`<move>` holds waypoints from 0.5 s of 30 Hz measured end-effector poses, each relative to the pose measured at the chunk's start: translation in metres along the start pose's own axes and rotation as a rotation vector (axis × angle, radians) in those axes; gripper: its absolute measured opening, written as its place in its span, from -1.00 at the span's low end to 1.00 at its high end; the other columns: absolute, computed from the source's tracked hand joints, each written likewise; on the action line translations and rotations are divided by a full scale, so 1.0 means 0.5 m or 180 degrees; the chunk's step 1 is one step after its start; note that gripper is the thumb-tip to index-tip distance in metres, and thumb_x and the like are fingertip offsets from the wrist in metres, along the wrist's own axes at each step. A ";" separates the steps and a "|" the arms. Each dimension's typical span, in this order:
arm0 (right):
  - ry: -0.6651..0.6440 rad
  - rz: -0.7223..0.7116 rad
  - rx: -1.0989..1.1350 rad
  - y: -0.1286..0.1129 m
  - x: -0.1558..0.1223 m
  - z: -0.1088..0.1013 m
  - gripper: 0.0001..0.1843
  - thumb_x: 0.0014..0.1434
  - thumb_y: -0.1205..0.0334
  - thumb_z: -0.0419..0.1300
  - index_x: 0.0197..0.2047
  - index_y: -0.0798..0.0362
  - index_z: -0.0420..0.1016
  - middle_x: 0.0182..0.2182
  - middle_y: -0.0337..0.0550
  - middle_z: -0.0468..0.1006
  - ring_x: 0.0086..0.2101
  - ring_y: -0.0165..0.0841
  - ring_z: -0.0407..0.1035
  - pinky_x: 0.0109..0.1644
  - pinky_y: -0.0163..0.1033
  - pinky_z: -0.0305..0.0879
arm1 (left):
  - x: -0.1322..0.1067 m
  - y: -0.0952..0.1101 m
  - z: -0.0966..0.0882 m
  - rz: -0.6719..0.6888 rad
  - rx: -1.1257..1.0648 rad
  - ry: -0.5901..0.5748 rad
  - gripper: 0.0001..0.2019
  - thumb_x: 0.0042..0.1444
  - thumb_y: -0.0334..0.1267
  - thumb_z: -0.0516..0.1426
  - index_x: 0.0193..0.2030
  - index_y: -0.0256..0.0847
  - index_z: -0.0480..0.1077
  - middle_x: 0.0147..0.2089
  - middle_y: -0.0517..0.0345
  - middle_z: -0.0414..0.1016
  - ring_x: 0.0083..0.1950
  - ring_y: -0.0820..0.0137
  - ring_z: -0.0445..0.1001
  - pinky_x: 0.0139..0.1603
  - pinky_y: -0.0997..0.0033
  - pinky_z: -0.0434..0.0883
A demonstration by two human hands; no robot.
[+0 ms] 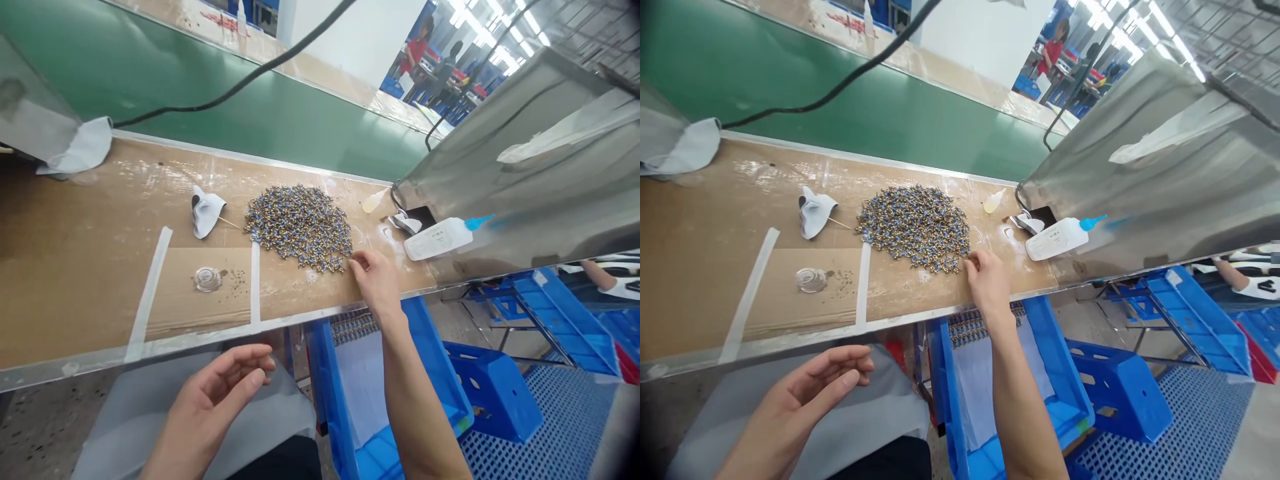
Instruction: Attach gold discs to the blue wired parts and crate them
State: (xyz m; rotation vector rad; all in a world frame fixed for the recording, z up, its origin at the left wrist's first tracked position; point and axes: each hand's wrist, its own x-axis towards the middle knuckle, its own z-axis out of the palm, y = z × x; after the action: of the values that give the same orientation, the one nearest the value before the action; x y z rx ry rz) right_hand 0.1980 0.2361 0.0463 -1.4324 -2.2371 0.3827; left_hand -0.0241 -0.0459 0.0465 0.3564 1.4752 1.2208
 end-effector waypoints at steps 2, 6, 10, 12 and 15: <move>-0.0140 -0.0032 -0.0040 0.005 -0.006 -0.009 -0.83 0.37 0.23 0.26 -0.15 -0.03 0.72 -0.23 -0.14 0.72 -0.22 -0.22 0.54 -0.06 -0.13 0.39 | -0.004 -0.004 -0.013 0.0008 -0.0037 0.0077 -0.54 0.08 0.17 0.52 -0.03 -0.10 0.79 -0.07 -0.06 0.83 0.04 -0.01 0.77 0.13 0.20 0.70; -0.0348 0.0048 -0.0137 0.015 -0.027 -0.030 -0.82 0.33 0.22 0.27 -0.14 -0.06 0.75 -0.27 -0.18 0.72 -0.24 -0.23 0.56 -0.10 -0.15 0.39 | -0.010 -0.011 -0.038 -0.0021 -0.0124 0.0122 -0.56 0.10 0.17 0.52 -0.03 -0.06 0.79 -0.06 -0.02 0.84 0.05 0.06 0.76 0.14 0.29 0.67; -0.0323 0.0197 -0.0205 0.027 -0.024 -0.044 -0.70 0.36 0.09 0.27 0.03 -0.03 0.77 -0.17 -0.11 0.78 -0.22 -0.21 0.62 -0.07 -0.13 0.45 | -0.002 -0.014 -0.068 -0.0024 -0.0063 -0.0043 -0.54 0.11 0.18 0.52 0.01 -0.07 0.79 -0.04 -0.05 0.83 0.05 0.03 0.75 0.16 0.22 0.68; -0.0340 0.0186 -0.0193 0.029 -0.020 -0.056 -0.68 0.35 0.02 0.28 0.00 -0.04 0.79 -0.18 -0.08 0.80 -0.23 -0.19 0.64 -0.07 -0.11 0.46 | -0.004 -0.008 -0.083 0.0035 -0.0062 0.0060 -0.55 0.13 0.16 0.50 0.01 -0.09 0.78 -0.03 -0.07 0.82 0.03 0.02 0.75 0.17 0.17 0.67; -0.0490 0.0032 -0.0020 0.030 -0.026 -0.055 -0.68 0.26 -0.13 0.35 -0.24 -0.08 0.81 -0.35 -0.04 0.76 -0.37 -0.13 0.59 -0.25 -0.07 0.41 | -0.037 0.017 -0.111 0.0262 -0.0191 0.0290 -0.63 0.20 0.08 0.47 0.00 -0.11 0.77 -0.06 -0.06 0.81 -0.02 0.08 0.74 0.12 0.21 0.65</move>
State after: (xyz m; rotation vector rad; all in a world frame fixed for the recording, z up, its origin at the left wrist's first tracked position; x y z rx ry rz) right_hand 0.2286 0.2303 0.0598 -1.4625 -2.3542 0.5053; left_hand -0.0694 -0.0833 0.0544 0.3272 1.5104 1.3596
